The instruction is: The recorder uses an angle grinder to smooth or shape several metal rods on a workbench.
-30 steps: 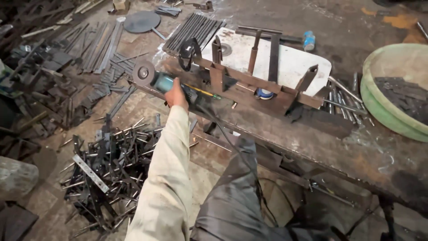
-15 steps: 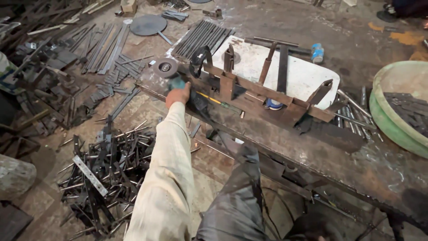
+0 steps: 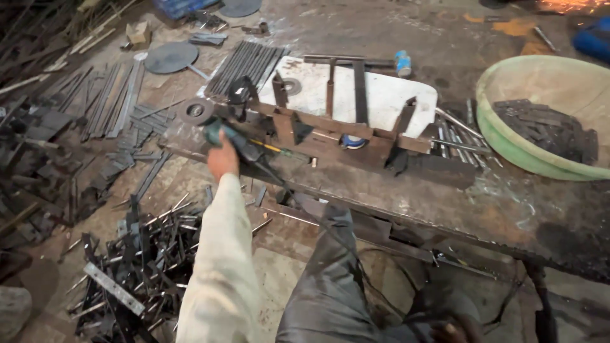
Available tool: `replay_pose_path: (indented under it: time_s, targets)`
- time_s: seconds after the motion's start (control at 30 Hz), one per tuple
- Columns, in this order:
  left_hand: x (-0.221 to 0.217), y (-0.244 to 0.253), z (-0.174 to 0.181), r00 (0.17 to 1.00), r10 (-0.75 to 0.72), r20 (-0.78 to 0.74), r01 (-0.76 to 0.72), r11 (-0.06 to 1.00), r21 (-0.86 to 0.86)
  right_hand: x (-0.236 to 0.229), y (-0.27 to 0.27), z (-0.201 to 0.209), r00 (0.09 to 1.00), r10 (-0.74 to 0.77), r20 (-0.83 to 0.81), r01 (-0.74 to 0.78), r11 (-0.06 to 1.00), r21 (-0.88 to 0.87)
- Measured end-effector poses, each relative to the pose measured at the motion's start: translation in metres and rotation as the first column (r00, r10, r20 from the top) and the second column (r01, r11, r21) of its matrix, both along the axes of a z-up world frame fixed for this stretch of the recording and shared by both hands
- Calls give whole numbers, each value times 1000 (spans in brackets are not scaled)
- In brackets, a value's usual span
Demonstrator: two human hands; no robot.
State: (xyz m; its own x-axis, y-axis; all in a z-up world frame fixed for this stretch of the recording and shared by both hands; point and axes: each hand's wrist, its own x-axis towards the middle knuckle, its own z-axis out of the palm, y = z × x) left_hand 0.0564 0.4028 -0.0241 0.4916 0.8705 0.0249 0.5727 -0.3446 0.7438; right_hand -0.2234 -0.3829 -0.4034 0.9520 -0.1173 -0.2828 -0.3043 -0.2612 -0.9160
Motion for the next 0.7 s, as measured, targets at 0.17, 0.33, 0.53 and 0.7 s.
replay_pose_path:
  time_s: [0.17, 0.33, 0.53, 0.7]
  targets:
    - [-32, -34, -40, 862, -10, 507, -40, 995, 89, 24, 66, 148, 909, -94, -405, 150, 982, 111]
    - [-74, -159, -4, 704, -390, 594, 83, 876, 475, -8, 130, 278, 959, -49, -279, 121, 961, 247]
    - [-64, -314, 24, 464, -865, 194, 657, 482, 580, -26, 136, 278, 999, -30, -44, 43, 948, 316]
    - [-45, -397, 43, 55, -983, -174, 760, -72, 645, -45, 117, 242, 998, -56, 25, 47, 959, 281]
